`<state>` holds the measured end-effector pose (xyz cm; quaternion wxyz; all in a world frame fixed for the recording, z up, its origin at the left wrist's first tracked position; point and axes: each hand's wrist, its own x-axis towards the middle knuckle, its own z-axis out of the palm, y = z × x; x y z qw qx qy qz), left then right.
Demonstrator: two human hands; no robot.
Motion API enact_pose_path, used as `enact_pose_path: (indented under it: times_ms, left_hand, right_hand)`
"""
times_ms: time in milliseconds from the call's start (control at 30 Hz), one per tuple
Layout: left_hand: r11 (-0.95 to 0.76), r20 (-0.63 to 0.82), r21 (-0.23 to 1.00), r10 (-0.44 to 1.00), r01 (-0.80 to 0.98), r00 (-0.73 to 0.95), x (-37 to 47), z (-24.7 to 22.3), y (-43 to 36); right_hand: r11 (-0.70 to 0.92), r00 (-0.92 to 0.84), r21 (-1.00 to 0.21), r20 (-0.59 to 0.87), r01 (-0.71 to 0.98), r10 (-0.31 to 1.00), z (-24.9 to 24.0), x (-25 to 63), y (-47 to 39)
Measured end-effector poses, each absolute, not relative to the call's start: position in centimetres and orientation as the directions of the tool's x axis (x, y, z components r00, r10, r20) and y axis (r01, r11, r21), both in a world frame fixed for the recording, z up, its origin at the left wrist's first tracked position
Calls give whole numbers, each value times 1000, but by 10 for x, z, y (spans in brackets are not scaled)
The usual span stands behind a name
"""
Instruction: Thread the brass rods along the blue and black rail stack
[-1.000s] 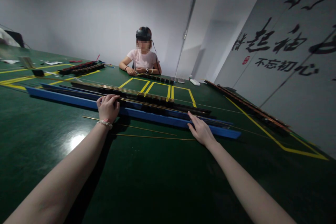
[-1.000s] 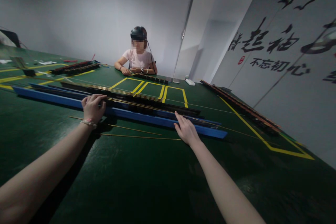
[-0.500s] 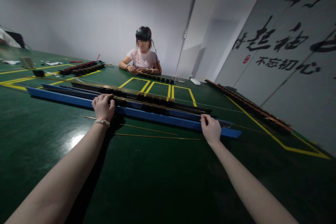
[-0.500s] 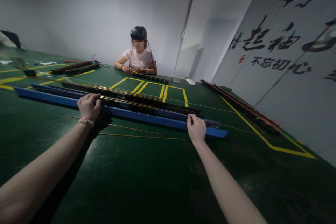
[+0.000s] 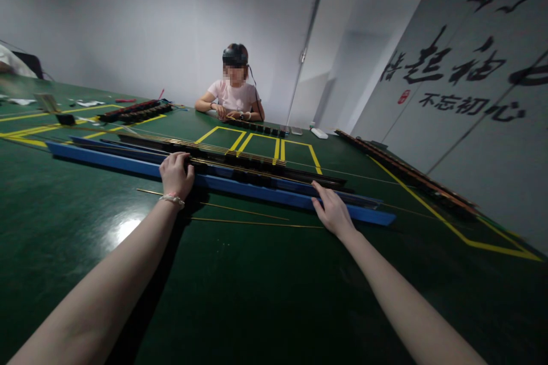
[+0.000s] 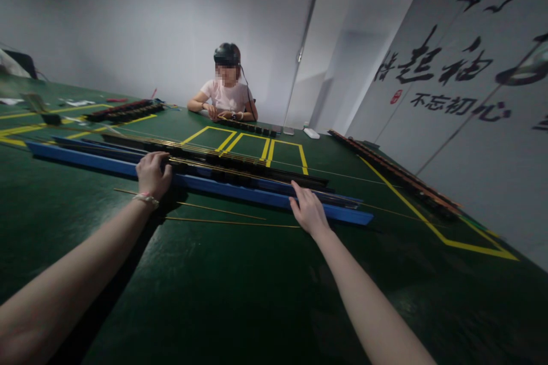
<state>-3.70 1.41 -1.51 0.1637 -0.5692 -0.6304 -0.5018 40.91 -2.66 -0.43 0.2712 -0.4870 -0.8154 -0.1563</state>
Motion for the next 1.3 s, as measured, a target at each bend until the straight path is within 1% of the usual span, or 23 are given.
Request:
enact_pose_path:
  times_ms: [100, 167, 233, 300, 400, 467, 500, 567, 667, 800, 867, 967, 1067, 1133, 1200, 1300]
  left_hand:
    - [-169, 786, 432, 552, 886, -279, -36, -14, 14]
    - [-187, 801, 399, 547, 898, -243, -33, -13, 13]
    - [-256, 822, 324, 553, 911, -137, -25, -10, 11]
    - [-363, 830, 227, 558, 903, 16, -14, -7, 8]
    - [-517, 795, 94, 554, 851, 249, 6, -4, 5]
    - [-577, 762, 49, 549, 815, 343, 16, -2, 5]
    - [-589, 754, 43, 549, 807, 360, 18, -2, 5]
    - [-577, 762, 56, 553, 815, 339, 19, -2, 6]
    - [-528, 789, 89, 554, 845, 264, 9, -2, 8]
    - [-382, 839, 147, 537, 912, 90, -8, -4, 10]
    - [-323, 850, 151, 525, 934, 43, -11, -5, 10]
    - [-322, 855, 104, 513, 941, 81, -8, -4, 8]
    - [-461, 815, 12, 518, 887, 258, 3, -2, 7]
    - [-536, 773, -31, 522, 844, 360, 10, 0, 6]
    - [-535, 767, -32, 529, 845, 363, 14, 1, 5]
    - [-464, 803, 14, 533, 886, 267, 10, 2, 5]
  right_hand:
    - [483, -421, 39, 556, 875, 717, -4, 407, -27]
    - [475, -423, 52, 549, 878, 721, -4, 407, -26]
    - [473, -428, 64, 544, 879, 722, -4, 407, -26]
    - [475, -435, 71, 537, 877, 723, -3, 407, -26]
    - [479, -440, 70, 528, 875, 726, -2, 407, -27]
    - [480, -437, 65, 534, 875, 724, -2, 406, -28]
    - [481, -436, 65, 539, 874, 721, -1, 406, -28]
    - [489, -444, 71, 548, 869, 709, -1, 405, -29]
    - [496, -457, 92, 560, 863, 691, 0, 404, -30]
    - [447, -398, 71, 593, 892, 700, -1, 404, -31]
    - [426, -366, 46, 600, 904, 711, -1, 405, -31]
    - [427, -348, 9, 597, 904, 723, -3, 407, -29]
    - [447, -361, -3, 583, 895, 728, -4, 408, -28]
    - [463, -385, 15, 581, 886, 717, -4, 407, -27]
    - [476, -410, 45, 581, 878, 703, -3, 406, -28]
    - [469, -422, 77, 579, 880, 698, -1, 404, -30]
